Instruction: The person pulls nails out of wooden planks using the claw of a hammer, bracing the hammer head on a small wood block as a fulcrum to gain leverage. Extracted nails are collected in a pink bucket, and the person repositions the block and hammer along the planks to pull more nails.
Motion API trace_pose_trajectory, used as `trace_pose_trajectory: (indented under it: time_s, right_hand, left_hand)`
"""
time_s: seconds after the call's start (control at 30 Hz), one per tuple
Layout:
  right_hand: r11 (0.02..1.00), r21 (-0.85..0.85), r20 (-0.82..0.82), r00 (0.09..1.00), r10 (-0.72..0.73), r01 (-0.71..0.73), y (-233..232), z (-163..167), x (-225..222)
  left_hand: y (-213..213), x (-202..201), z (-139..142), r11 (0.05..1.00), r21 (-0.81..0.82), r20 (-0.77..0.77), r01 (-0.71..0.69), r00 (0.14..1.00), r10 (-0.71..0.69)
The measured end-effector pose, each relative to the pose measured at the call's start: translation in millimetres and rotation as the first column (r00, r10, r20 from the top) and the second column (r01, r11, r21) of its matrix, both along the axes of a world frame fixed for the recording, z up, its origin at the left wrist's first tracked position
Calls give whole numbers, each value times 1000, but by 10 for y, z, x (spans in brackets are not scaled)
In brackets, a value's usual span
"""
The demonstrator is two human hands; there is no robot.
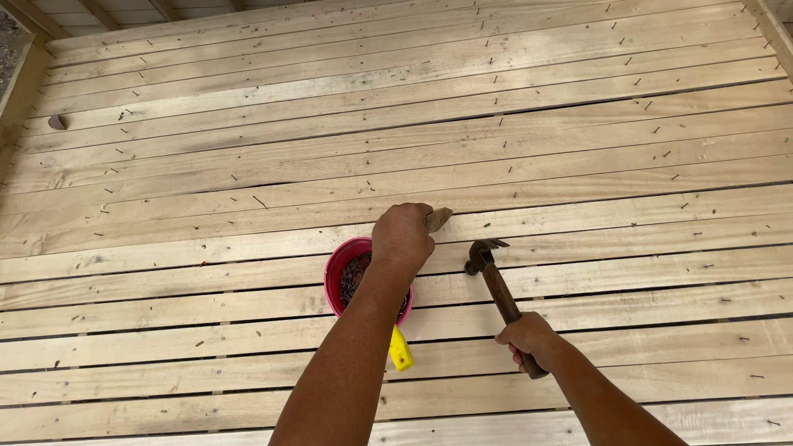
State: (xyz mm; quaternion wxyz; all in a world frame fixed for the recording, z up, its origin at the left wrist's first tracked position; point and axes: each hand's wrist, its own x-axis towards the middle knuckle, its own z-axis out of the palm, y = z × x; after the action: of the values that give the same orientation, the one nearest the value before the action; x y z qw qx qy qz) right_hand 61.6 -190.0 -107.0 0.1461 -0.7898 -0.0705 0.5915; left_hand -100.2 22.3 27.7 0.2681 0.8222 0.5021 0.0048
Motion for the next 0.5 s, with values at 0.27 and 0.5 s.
trace_pose_trajectory:
  time_s: [0.27, 0.5]
  right_hand:
    - [996, -15, 31, 996, -87, 87, 465, -103, -468]
    - [993, -114, 199, 979, 45, -23, 612, -87, -646]
  left_hand:
    - [995, -935, 184, 993, 86, -104, -77, 991, 86]
    - [1411, -1193, 54, 998, 66, -134, -4, 991, 13]
